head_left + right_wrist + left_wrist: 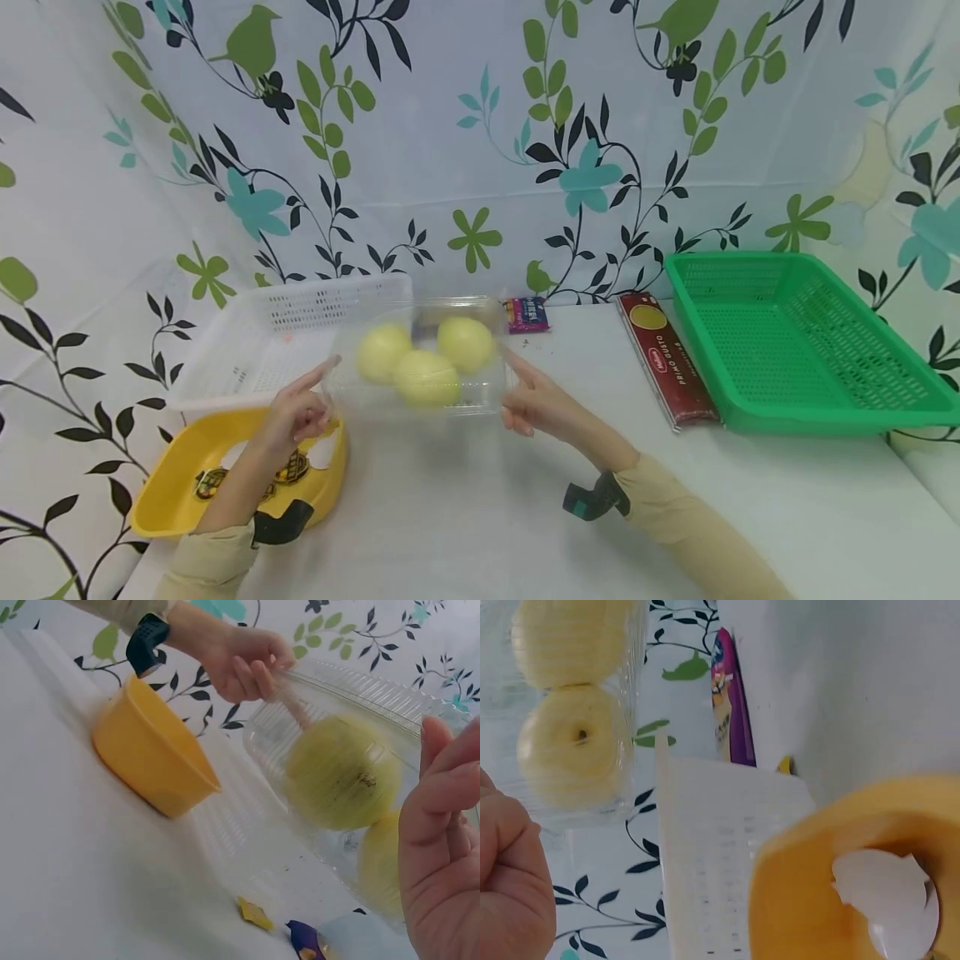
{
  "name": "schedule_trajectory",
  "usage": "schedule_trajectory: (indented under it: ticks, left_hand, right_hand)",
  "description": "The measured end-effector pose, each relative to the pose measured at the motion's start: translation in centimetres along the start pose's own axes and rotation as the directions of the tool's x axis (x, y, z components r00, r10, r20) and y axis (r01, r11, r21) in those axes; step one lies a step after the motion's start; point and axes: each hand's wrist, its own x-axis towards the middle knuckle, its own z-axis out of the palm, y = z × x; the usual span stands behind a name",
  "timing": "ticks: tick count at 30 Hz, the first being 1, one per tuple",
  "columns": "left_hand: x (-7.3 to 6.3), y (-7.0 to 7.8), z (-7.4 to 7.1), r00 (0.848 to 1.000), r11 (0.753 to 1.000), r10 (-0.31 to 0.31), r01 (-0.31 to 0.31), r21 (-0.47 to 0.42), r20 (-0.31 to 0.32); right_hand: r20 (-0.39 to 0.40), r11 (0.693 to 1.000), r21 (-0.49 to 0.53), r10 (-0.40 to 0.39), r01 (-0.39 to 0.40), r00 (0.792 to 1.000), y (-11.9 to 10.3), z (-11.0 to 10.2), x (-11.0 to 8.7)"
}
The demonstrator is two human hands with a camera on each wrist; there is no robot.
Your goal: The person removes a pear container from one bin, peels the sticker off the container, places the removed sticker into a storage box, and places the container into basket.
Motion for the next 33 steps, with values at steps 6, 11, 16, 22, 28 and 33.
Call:
schedule_trajectory:
  ticks: [6, 11, 16, 22, 28, 33]
  left_hand:
    - [-0.5, 0.4, -2.9, 0.997, 0.996, -0.07, 0.069, 0.053, 0.031]
    - [-0.9, 1.2, -4.6, 0.989, 0.983, -0.145, 0.146, 0.111, -0.017]
    - [-1.3, 1.8, -5.6, 0.982, 0.979, -0.167, 0.175, 0.104, -0.086]
    - [-1.4, 2.0, -6.3, 0.967, 0.969, -0.169, 0.198, 0.149, -0.191]
    - [-1.2, 1.9, -6.9, 0.945, 0.972, -0.142, 0.189, 0.136, -0.296]
    - [-1.1, 2.0, -7.2, 0.932, 0.981, -0.102, 0.152, 0.119, -0.349]
  right_hand:
    - [0.029, 0.999, 0.053, 0.0, -0.001, 1.0, 0.5, 1.1, 2.2]
    - [0.031, 0.996, 0.085, 0.018, -0.021, 0.999, 1.3, 2.1, 3.6]
    - [-0.026, 0.997, 0.064, 0.055, -0.054, 0.998, 1.9, 2.8, 5.2]
    - [-0.061, 0.998, 0.049, 0.044, -0.041, 0.997, 2.2, 3.5, 7.2]
    - [-0.106, 0.999, 0.039, 0.008, -0.004, 0.994, 2.6, 4.3, 8.5]
    - [-0.148, 0.999, 0.005, -0.048, 0.05, 0.988, 2.6, 4.8, 9.9]
